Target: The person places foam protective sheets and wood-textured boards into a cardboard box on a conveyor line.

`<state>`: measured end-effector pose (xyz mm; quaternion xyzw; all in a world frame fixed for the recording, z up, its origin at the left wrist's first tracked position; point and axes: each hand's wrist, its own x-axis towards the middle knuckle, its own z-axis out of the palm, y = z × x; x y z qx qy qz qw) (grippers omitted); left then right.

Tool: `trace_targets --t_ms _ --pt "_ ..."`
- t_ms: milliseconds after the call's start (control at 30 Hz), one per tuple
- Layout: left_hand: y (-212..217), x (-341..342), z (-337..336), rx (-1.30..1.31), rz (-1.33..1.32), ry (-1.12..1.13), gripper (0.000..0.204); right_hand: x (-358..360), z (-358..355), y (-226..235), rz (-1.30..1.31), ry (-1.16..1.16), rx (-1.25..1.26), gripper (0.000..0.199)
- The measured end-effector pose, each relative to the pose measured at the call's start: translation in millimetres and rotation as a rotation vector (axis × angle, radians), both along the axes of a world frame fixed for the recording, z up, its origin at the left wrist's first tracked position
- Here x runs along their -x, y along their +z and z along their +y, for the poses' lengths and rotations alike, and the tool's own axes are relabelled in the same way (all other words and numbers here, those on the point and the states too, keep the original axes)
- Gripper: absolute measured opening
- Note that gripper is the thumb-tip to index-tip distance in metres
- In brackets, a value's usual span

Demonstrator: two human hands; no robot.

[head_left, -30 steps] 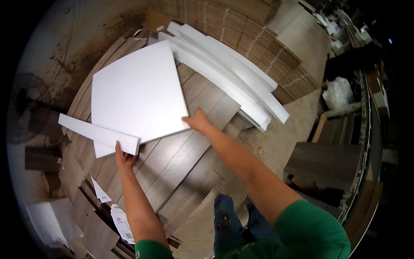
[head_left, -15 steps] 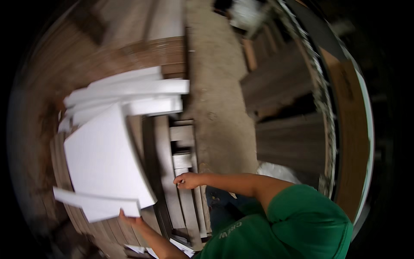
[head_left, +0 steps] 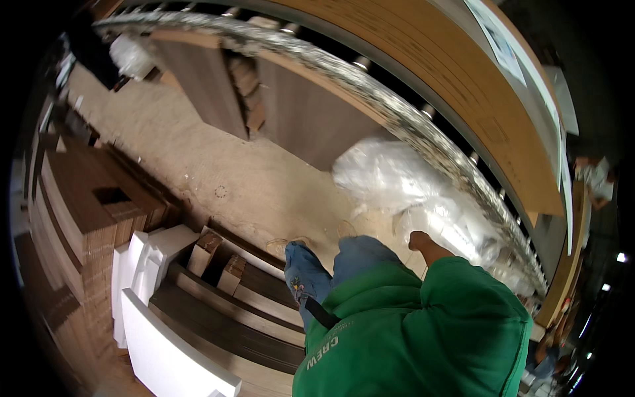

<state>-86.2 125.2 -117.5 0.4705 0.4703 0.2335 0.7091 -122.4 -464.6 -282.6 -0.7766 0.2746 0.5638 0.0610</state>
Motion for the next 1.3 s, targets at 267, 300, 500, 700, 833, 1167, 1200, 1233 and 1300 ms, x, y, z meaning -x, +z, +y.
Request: trace_targets --t_ms 267,300,500,700,833,1167,1200,1233,1300 --pt "72 -9 -106 -0.029 0.093 -0.317 0.043 65 -28 -79 -0.457 -0.175 -0.223 0.025" --pt "78 -7 -116 -0.028 0.104 -0.342 0.043 55 -30 -77 -0.52 -0.21 -0.232 0.022" --pt "59 -10 -177 -0.025 0.189 -0.482 0.044 8 -74 -84 -0.664 -0.408 0.063 0.022" --pt "-37 2 -194 0.028 0.355 -0.442 0.056 -97 -104 -110 -1.043 -0.169 0.001 0.024" --pt "-81 24 -212 0.115 0.376 -0.475 0.058 -140 -157 -157 -0.985 0.085 0.264 0.024" --pt "-101 33 -226 -0.048 0.563 -0.473 0.06 -117 -155 -158 -0.59 -0.88 -0.373 0.03" --pt "-98 29 -232 -0.075 0.585 -0.465 0.06 -106 -192 -182 -0.815 -1.05 -0.372 0.025" --pt "-96 24 -238 -0.112 0.607 -0.454 0.061 -109 -208 -188 -1.068 -1.162 -0.17 0.02" --pt "-98 19 -242 -0.106 0.596 -0.482 0.063 -105 -257 -196 -0.98 -0.733 0.286 0.02"
